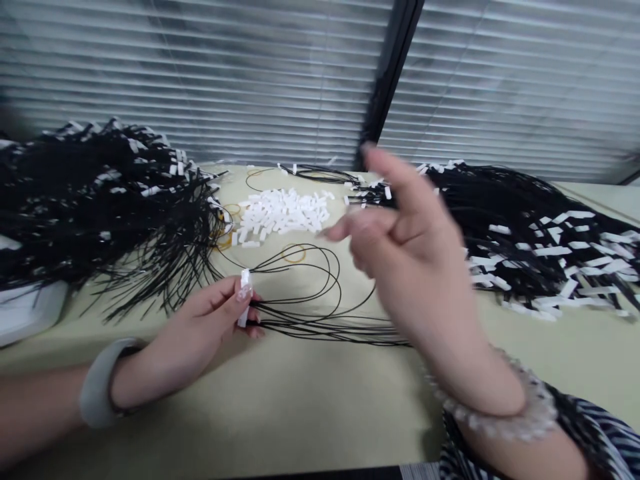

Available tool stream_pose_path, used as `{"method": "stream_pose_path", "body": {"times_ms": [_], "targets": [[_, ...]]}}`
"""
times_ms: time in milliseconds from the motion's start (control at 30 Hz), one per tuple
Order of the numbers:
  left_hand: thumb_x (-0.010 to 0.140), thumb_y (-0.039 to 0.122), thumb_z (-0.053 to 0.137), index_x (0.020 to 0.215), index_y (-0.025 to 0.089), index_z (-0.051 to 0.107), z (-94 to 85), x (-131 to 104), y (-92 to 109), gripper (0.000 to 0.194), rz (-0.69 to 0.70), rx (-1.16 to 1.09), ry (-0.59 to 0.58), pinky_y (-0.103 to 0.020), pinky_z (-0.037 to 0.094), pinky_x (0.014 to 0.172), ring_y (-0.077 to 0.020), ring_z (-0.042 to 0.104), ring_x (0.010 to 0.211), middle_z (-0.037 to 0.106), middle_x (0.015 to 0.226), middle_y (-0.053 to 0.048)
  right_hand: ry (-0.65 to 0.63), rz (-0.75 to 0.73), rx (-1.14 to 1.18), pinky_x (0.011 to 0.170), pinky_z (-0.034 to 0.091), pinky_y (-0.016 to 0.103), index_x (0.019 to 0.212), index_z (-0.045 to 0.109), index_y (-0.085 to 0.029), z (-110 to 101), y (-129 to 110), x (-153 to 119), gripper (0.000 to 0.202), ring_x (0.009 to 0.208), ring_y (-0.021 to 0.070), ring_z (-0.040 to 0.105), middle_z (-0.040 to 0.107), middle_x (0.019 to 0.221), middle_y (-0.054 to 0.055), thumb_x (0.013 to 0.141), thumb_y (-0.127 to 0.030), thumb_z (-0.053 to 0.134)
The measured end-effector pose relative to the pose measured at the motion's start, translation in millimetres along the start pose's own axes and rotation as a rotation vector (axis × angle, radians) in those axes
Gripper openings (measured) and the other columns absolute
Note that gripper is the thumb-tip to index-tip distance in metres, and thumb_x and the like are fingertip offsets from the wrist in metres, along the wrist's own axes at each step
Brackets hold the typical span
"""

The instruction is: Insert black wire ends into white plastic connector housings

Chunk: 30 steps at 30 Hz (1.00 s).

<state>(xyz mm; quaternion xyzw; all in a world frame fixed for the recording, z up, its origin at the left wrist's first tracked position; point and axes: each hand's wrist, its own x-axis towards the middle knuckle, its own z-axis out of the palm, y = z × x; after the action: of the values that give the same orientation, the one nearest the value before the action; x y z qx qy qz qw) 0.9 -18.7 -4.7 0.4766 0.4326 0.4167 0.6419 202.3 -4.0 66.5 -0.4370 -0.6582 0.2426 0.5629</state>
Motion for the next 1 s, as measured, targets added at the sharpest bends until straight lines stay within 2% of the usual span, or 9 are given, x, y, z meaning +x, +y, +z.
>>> {"method": "stream_pose_path", "body": {"times_ms": [33, 100, 133, 200, 533, 667, 767, 867, 1000], "targets": [[0.083, 0.039, 0.051, 0.073, 0.016, 0.050, 0.7, -0.6, 1.0, 0.025, 0.003, 0.011, 0.008, -0.025, 0.051, 0.061, -0.0101, 0.053, 0.064, 0.051, 0.071, 0.001, -0.084, -0.015, -0.079, 0.047, 0.039, 0.022, 0.110, 0.054, -0.025, 5.6, 1.3, -3.9, 0.031, 0.060, 0.0114, 0.057, 0.062, 0.068, 0.000, 0.080, -0.017, 0.056], [0.082, 0.039, 0.051, 0.072, 0.016, 0.050, 1.7, -1.6, 2.9, 0.026, 0.018, 0.039, 0.016, -0.025, 0.051, 0.059, -0.0102, 0.052, 0.063, 0.051, 0.071, 0.001, -0.228, -0.069, -0.262, 0.047, 0.038, 0.021, 0.086, 0.061, -0.021, 17.1, 3.7, -11.6, 0.008, 0.055, 0.0087, 0.053, 0.063, 0.066, -0.001, 0.079, -0.019, 0.057], [0.083, 0.039, 0.051, 0.072, 0.016, 0.050, 2.0, -2.0, 3.7, 0.026, 0.028, 0.057, 0.012, -0.025, 0.051, 0.058, -0.0102, 0.052, 0.062, 0.051, 0.071, 0.001, -0.279, -0.089, -0.336, 0.046, 0.037, 0.020, 0.075, 0.060, -0.020, 22.2, 4.8, -14.9, 0.007, 0.052, 0.0074, 0.050, 0.062, 0.064, -0.002, 0.080, -0.019, 0.056], [0.083, 0.039, 0.049, 0.074, 0.016, 0.051, 2.1, -2.7, 4.8, 0.025, 0.045, 0.096, -0.011, -0.025, 0.051, 0.058, -0.0102, 0.053, 0.061, 0.051, 0.071, 0.001, -0.349, -0.122, -0.425, 0.047, 0.034, 0.019, 0.066, 0.057, -0.018, 29.7, 7.3, -19.4, 0.016, 0.049, 0.0058, 0.045, 0.057, 0.058, -0.003, 0.082, -0.018, 0.052], [0.087, 0.034, 0.043, 0.073, 0.016, 0.049, 1.6, -4.4, 6.2, 0.023, 0.108, 0.231, -0.080, -0.023, 0.047, 0.057, -0.0098, 0.054, 0.059, 0.051, 0.068, 0.002, -0.388, -0.136, -0.502, 0.050, 0.028, 0.020, 0.063, 0.048, -0.016, 33.1, 12.8, -21.1, 0.020, 0.048, 0.0045, 0.033, 0.046, 0.055, -0.005, 0.083, -0.017, 0.048], [0.087, 0.032, 0.043, 0.073, 0.016, 0.049, 2.3, -4.8, 8.2, 0.022, 0.113, 0.284, -0.090, -0.023, 0.045, 0.057, -0.0100, 0.055, 0.059, 0.053, 0.067, 0.002, -0.386, -0.147, -0.509, 0.050, 0.029, 0.020, 0.063, 0.048, -0.016, 33.0, 11.8, -21.0, 0.021, 0.048, 0.0047, 0.034, 0.047, 0.055, -0.005, 0.084, -0.018, 0.047], [0.087, 0.031, 0.043, 0.072, 0.016, 0.049, 2.7, -4.8, 7.6, 0.022, 0.129, 0.284, -0.106, -0.022, 0.045, 0.057, -0.0098, 0.054, 0.058, 0.052, 0.065, 0.002, -0.390, -0.187, -0.511, 0.052, 0.032, 0.019, 0.067, 0.052, -0.016, 32.4, 13.0, -21.4, 0.016, 0.051, 0.0050, 0.041, 0.052, 0.058, -0.004, 0.083, -0.016, 0.048], [0.087, 0.031, 0.042, 0.071, 0.016, 0.048, 2.2, -5.1, 5.8, 0.023, 0.145, 0.261, -0.123, -0.021, 0.044, 0.055, -0.0090, 0.053, 0.056, 0.050, 0.063, 0.003, -0.412, -0.296, -0.556, 0.057, 0.037, 0.019, 0.074, 0.056, -0.014, 32.5, 17.2, -22.4, 0.012, 0.060, 0.0074, 0.050, 0.058, 0.067, -0.001, 0.082, -0.012, 0.047], [0.088, 0.029, 0.041, 0.069, 0.015, 0.048, 0.1, -5.2, 5.1, 0.024, 0.122, 0.235, -0.149, -0.021, 0.044, 0.054, -0.0080, 0.053, 0.054, 0.050, 0.061, 0.004, -0.407, -0.561, -0.746, 0.060, 0.038, 0.024, 0.079, 0.059, -0.014, 31.5, 23.3, -22.1, 0.014, 0.068, 0.0124, 0.052, 0.060, 0.071, 0.003, 0.082, -0.011, 0.046]]}}
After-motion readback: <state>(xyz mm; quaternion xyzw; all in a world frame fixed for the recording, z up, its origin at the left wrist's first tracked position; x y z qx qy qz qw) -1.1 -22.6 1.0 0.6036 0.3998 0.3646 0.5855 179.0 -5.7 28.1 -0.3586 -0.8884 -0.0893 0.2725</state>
